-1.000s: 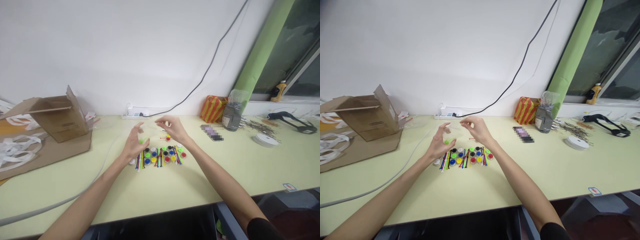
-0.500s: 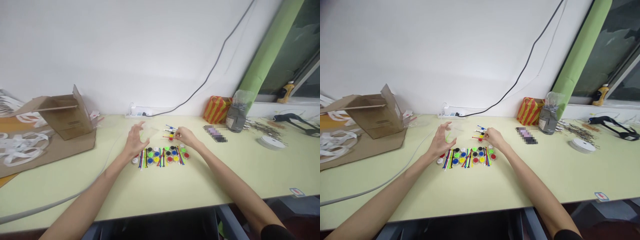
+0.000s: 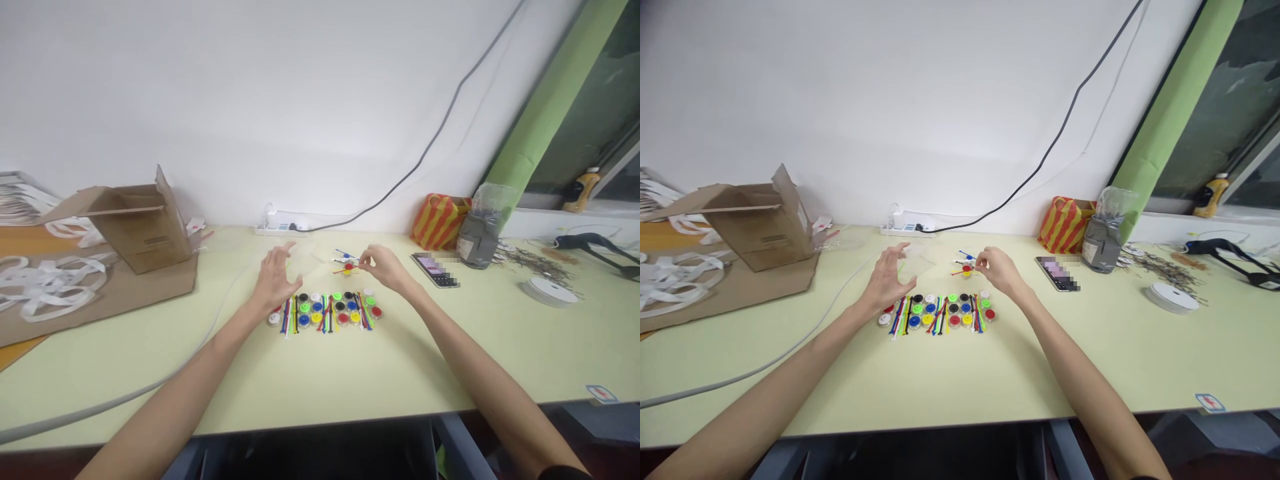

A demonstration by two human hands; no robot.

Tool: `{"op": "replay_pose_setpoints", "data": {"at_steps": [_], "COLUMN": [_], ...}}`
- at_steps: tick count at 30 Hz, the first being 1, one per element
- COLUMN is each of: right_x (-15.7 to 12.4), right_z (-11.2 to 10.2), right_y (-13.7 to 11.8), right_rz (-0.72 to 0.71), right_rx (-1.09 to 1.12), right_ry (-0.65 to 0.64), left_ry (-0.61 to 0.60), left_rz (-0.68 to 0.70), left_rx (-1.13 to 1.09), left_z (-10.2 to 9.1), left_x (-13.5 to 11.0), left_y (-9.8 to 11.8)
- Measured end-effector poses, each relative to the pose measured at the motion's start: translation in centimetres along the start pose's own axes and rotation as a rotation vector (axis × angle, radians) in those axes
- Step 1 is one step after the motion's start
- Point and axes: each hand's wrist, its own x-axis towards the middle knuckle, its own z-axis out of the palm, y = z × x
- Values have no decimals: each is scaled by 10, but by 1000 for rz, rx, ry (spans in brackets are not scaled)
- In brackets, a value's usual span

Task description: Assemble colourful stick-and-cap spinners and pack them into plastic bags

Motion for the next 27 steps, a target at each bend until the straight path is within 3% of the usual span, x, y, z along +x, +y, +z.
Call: {"op": "replay_pose_setpoints", "data": {"at_steps": [3,6,11,16,19,22,27], "right_x": [-2,1,19,25,26,32,48], "right_z": [-20,-26,-11,-5,-4,1,0], "right_y": [-20,-44,-78,-99,-101,-102,-113], "right_rz": [-96,-185,-323,-380,-482,-526,-485], "right_rx": [153,261,368,529,448,318,332], "right_ry": [193,288,212,12,-46,13,214], "left_ry": [-8,-15,2,68,71,96,102], "left_rz": [-4,-5,-33,-33,-49,-72,-117], "left_rx": [12,2,-74,-187,-226,-253,-404], "left_z": [0,0,1,4,5,6,6], "left_x": [0,0,0,-1,-1,0,0], "left_y": [0,3,9,6,3,3,1]}}
